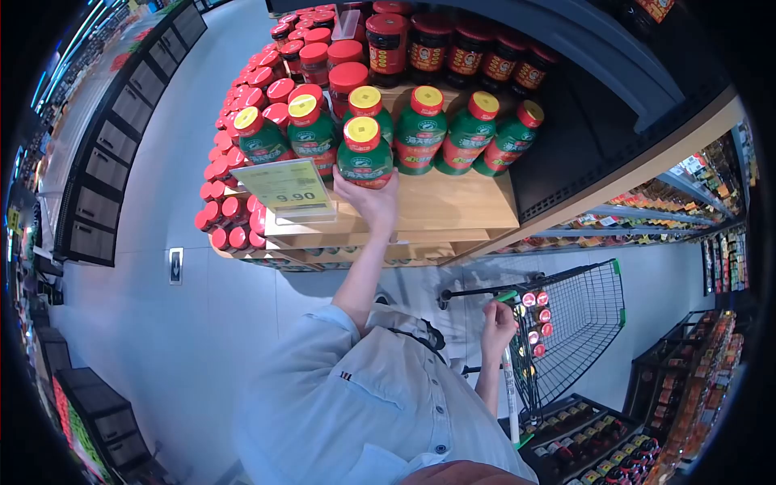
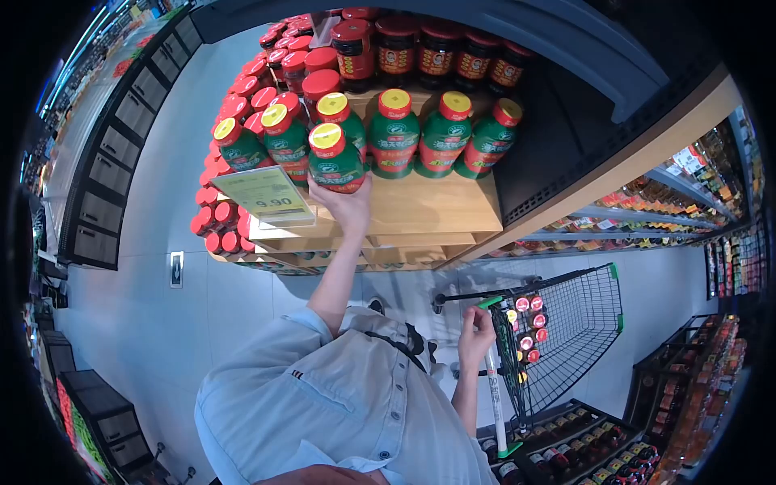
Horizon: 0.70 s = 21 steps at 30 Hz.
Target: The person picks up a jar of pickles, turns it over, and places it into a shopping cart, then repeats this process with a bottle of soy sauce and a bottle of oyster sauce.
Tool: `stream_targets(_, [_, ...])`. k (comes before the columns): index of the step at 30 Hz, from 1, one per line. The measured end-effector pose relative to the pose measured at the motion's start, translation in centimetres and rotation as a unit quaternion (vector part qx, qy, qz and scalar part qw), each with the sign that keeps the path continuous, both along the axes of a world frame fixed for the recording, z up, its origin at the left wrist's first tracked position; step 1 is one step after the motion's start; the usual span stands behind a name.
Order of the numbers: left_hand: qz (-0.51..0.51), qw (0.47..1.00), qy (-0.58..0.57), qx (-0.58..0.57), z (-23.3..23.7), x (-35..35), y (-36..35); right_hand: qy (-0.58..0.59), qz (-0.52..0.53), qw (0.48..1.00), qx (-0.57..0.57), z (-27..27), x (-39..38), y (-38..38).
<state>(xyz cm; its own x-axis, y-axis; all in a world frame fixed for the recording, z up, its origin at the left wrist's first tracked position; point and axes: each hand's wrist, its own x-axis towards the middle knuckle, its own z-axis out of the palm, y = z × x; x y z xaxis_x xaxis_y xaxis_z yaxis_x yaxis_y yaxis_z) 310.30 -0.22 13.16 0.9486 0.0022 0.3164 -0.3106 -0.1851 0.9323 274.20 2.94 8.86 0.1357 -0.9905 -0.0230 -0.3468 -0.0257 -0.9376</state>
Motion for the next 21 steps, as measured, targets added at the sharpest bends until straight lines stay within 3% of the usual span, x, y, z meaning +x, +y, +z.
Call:
stream_targets(6, [-0.078,0.997,0.005,-0.012,-0.2,-0.1,2.4,0.011,-0.002,1.0,0.019,0.1,-0.7,1.5])
stream_targets(9, [-0.184,0.983,0.004,0.002,0.1,-1.6,5.2,0.035,0.017,0.999,0.022,0.7,-1.0,1.7])
stream_targets(11, [-0.301,0.95,0.083,-0.024,1.6,-2.8,7.2,0.025,0.058,0.997,0.04,2.1,-0.5,1.6])
stream_targets(14, [-0.495,0.842,0.212,-0.031,2.5,-4.7,9.5,-0.052,0.163,0.983,0.068,4.4,0.2,0.7])
stream_targets(18, [-0.705,0.631,0.255,-0.2,4.9,-9.1,8.4,-0.17,0.31,0.93,0.097,6.6,1.7,-0.2])
stream_targets(21, [-0.738,0.491,0.367,-0.282,6.5,-12.8,7.3,-0.126,0.34,0.922,0.137,11.2,2.1,0.3])
